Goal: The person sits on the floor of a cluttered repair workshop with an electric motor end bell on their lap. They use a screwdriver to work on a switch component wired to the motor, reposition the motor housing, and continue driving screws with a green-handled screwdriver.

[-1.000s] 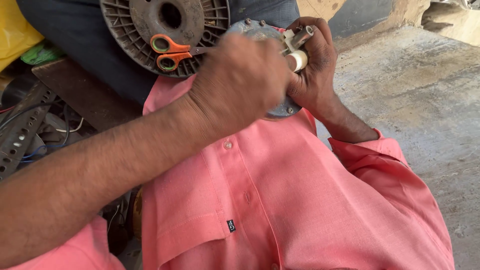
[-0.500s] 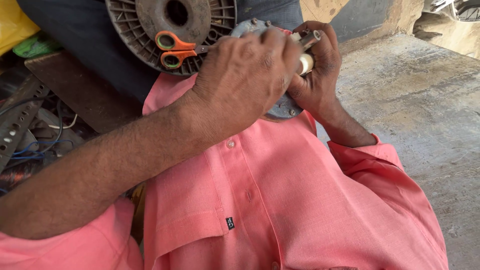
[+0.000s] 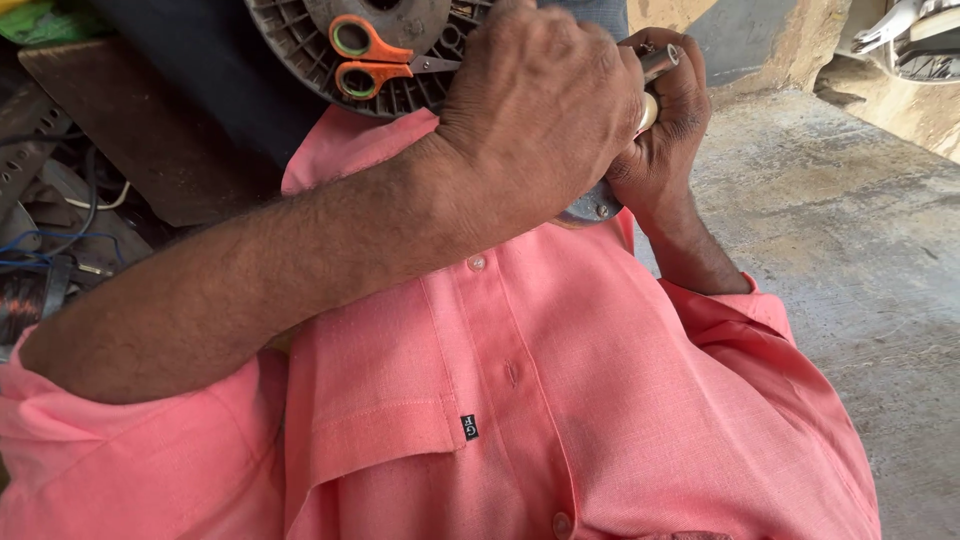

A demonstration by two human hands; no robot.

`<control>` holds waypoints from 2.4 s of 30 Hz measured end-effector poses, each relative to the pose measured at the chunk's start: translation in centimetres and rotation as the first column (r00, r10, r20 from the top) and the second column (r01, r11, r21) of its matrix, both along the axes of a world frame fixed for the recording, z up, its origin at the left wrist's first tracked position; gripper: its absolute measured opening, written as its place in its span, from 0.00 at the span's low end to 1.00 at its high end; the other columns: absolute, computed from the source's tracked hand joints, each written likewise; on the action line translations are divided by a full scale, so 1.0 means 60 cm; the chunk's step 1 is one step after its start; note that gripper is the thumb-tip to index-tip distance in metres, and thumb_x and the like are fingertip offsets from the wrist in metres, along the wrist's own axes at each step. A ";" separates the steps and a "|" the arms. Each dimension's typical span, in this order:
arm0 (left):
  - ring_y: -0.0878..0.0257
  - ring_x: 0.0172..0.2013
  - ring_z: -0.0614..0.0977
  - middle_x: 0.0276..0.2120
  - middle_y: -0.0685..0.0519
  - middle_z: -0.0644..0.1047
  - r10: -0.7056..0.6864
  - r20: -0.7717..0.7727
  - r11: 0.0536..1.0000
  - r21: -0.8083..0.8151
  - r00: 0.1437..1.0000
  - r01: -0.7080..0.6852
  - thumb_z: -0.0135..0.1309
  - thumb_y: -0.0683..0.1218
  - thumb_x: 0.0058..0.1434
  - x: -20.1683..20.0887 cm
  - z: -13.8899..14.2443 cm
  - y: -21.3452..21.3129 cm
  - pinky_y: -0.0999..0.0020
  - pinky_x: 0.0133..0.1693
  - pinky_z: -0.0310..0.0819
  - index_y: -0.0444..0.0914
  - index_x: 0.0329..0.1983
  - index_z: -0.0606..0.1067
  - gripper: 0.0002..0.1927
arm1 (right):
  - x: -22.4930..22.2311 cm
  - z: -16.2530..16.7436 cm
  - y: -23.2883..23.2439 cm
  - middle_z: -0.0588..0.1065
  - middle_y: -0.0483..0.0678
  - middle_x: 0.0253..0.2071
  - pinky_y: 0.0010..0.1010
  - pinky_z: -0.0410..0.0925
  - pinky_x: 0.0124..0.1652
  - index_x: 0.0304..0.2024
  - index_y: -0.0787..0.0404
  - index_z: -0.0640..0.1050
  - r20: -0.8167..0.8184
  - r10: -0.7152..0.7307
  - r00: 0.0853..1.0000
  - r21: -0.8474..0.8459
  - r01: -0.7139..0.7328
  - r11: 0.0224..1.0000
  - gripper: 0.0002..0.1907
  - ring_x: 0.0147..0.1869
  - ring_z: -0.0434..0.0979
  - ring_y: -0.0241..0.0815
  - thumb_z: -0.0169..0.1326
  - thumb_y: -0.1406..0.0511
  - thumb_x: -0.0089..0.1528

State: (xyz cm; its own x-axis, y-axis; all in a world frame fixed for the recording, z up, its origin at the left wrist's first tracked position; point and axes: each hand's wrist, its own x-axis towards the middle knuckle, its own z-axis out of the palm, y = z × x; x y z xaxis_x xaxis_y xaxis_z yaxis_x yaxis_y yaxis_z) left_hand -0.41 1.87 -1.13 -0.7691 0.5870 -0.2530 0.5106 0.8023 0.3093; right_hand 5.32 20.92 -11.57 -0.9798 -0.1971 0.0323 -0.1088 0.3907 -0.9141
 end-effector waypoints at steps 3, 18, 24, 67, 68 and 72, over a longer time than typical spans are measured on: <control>0.58 0.35 0.79 0.34 0.48 0.77 0.053 0.108 0.998 0.026 0.993 -0.056 0.51 0.49 0.67 -0.002 0.002 0.000 0.57 0.35 0.72 0.35 0.45 0.76 0.13 | 0.001 -0.004 0.007 0.72 0.53 0.51 0.35 0.70 0.51 0.47 0.67 0.73 0.018 0.005 1.000 0.018 -0.006 1.000 0.20 0.52 0.74 0.45 0.65 0.57 0.69; 0.60 0.40 0.77 0.41 0.49 0.73 0.089 -0.224 0.918 0.396 0.970 0.008 0.59 0.44 0.68 0.055 -0.041 -0.063 0.59 0.43 0.71 0.36 0.39 0.77 0.06 | 0.002 -0.009 0.014 0.70 0.47 0.51 0.28 0.67 0.47 0.49 0.65 0.74 0.005 0.062 0.998 -0.024 -0.062 0.998 0.23 0.50 0.73 0.38 0.67 0.53 0.69; 0.61 0.39 0.77 0.40 0.47 0.73 0.130 -0.185 0.893 0.449 0.974 -0.034 0.56 0.40 0.68 0.053 -0.045 -0.063 0.58 0.44 0.70 0.34 0.35 0.77 0.06 | 0.006 -0.010 0.016 0.70 0.47 0.51 0.28 0.67 0.47 0.51 0.65 0.74 0.008 0.063 0.998 -0.013 -0.063 0.998 0.24 0.49 0.73 0.37 0.67 0.53 0.70; 0.64 0.32 0.80 0.32 0.52 0.77 0.078 -0.089 0.997 0.019 0.993 -0.076 0.58 0.52 0.61 0.021 -0.002 0.011 0.64 0.27 0.72 0.37 0.42 0.78 0.15 | 0.008 -0.031 0.018 0.70 0.49 0.52 0.33 0.70 0.53 0.54 0.65 0.74 0.028 0.039 0.999 -0.048 -0.037 0.998 0.16 0.54 0.75 0.41 0.65 0.64 0.71; 0.65 0.30 0.79 0.32 0.51 0.78 0.088 -0.280 0.996 0.051 0.956 -0.077 0.61 0.52 0.55 0.021 -0.004 0.012 0.66 0.25 0.72 0.37 0.43 0.78 0.17 | 0.008 -0.031 0.020 0.70 0.49 0.52 0.34 0.71 0.55 0.56 0.65 0.74 0.035 0.030 0.999 0.019 -0.031 0.999 0.18 0.55 0.76 0.42 0.65 0.63 0.72; 0.64 0.32 0.79 0.30 0.53 0.77 -0.058 -0.144 0.997 -0.050 0.988 0.051 0.59 0.50 0.59 0.020 -0.009 0.016 0.61 0.32 0.74 0.37 0.40 0.78 0.12 | 0.007 -0.036 0.023 0.70 0.53 0.55 0.43 0.70 0.60 0.55 0.67 0.73 -0.042 0.050 0.998 0.003 -0.050 0.999 0.20 0.60 0.75 0.48 0.60 0.61 0.68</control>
State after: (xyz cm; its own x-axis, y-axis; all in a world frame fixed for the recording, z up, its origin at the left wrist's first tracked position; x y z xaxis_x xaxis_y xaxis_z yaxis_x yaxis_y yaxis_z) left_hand 0.81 2.83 -1.66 -0.7666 0.6195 -0.1689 0.5908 0.7836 0.1923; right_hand 5.74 22.32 -13.75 -0.9666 -0.2457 0.0726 -0.1662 0.3856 -0.9076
